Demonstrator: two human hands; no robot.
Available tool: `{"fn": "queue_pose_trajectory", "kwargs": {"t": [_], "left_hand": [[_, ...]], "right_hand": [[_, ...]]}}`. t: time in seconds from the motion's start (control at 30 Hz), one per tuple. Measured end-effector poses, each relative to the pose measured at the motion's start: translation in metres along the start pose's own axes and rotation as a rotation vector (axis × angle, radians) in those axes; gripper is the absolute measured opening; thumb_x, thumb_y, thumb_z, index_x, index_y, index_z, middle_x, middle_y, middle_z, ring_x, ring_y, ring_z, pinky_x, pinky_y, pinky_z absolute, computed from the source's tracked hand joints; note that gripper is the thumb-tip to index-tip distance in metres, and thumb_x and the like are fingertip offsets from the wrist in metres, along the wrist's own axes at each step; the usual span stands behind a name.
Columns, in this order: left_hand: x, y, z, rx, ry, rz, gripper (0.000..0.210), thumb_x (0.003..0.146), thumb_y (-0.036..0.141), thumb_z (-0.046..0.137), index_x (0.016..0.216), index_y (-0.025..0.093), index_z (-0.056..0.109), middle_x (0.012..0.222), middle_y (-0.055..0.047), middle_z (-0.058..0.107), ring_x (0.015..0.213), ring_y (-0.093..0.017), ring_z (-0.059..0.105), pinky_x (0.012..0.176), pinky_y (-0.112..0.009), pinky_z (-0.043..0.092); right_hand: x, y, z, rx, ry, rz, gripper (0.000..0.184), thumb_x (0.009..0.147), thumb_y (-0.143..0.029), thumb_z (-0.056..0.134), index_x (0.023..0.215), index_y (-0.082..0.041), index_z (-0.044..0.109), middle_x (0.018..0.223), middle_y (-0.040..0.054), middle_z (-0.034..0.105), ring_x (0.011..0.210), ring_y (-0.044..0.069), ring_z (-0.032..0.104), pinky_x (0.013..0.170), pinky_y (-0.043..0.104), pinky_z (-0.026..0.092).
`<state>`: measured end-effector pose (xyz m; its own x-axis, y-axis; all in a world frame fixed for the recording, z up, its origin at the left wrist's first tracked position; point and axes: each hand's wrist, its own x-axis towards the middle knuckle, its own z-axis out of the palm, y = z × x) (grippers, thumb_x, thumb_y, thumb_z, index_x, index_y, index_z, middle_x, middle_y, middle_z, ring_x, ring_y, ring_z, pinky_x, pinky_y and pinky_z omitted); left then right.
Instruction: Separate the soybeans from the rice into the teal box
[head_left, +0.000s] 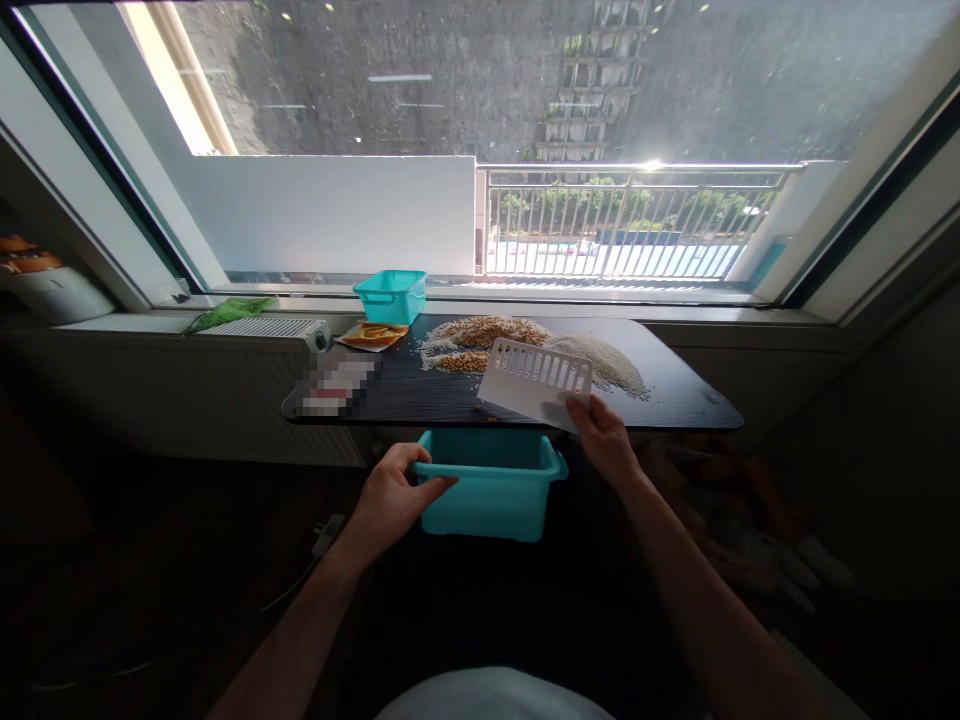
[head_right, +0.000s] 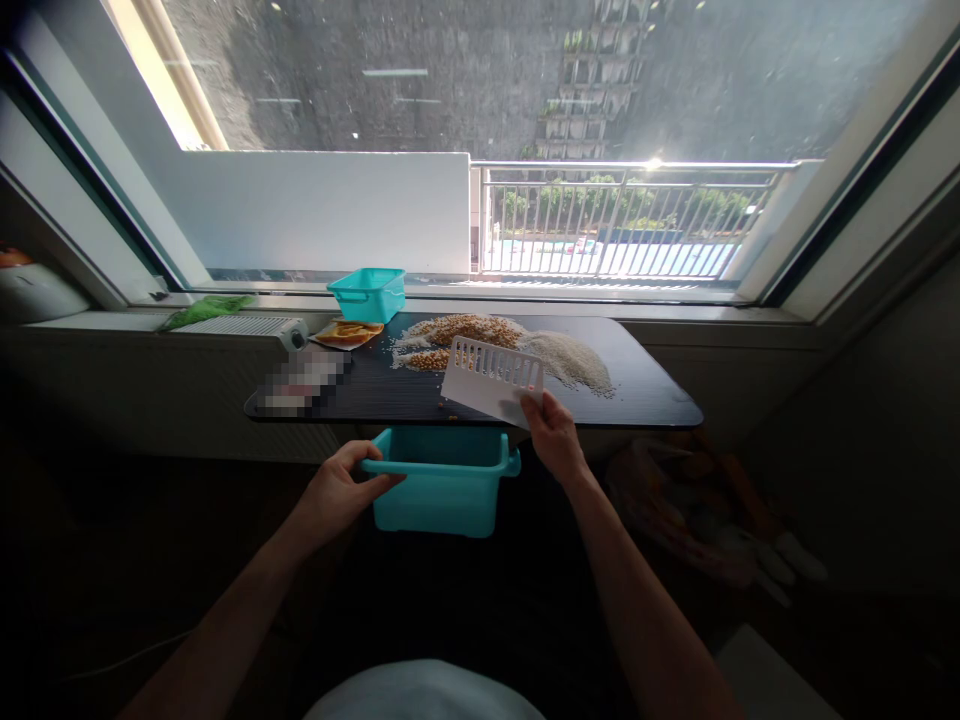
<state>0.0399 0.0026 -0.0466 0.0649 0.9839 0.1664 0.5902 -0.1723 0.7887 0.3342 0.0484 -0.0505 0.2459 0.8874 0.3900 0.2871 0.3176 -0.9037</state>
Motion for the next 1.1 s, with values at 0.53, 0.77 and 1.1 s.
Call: {"fn": "queue_pose_trajectory", "kwargs": {"t": [0.53,0.77,1.1], "left_hand": [[0.0,-0.008,-0.004,0.001,0.031,0.027,0.031,0.069,0.049,0.07,0.071,0.02,0.062,0.081,0.001,0.058,0.076,-0.017,0.057,0.066,-0.026,0.045],[-0.002,-0.016,-0.008,0.029,0.066,0.014,0.031,0.069,0.05,0.069,0.075,0.021,0.06,0.085,-0.001,0.058,0.079,-0.02,0.059,0.069,-0.028,0.047],[-0.002,-0.013,-0.004,0.038,0.06,0.017,0.032,0.07,0.051,0.068,0.074,0.021,0.06,0.084,0.0,0.059,0.077,-0.019,0.059,0.069,-0.028,0.047]], "right_hand": [[-0.024,-0.005,0.013,0.009,-0.087,-0.051,0.047,0.082,-0.059,0.057,0.102,-0.019,0.071,0.094,0.0062,0.075,0.086,0.024,0.07,0.08,0.041,0.056],[-0.045,-0.02,0.024,-0.27,-0.274,-0.341,0.034,0.093,-0.034,0.048,0.12,-0.026,0.067,0.115,0.0046,0.072,0.103,0.024,0.068,0.09,0.038,0.053],[-0.041,-0.006,0.009,-0.554,-0.146,-0.464,0.038,0.093,-0.024,0.041,0.121,-0.025,0.066,0.12,0.0067,0.069,0.108,0.023,0.067,0.095,0.038,0.052]]}}
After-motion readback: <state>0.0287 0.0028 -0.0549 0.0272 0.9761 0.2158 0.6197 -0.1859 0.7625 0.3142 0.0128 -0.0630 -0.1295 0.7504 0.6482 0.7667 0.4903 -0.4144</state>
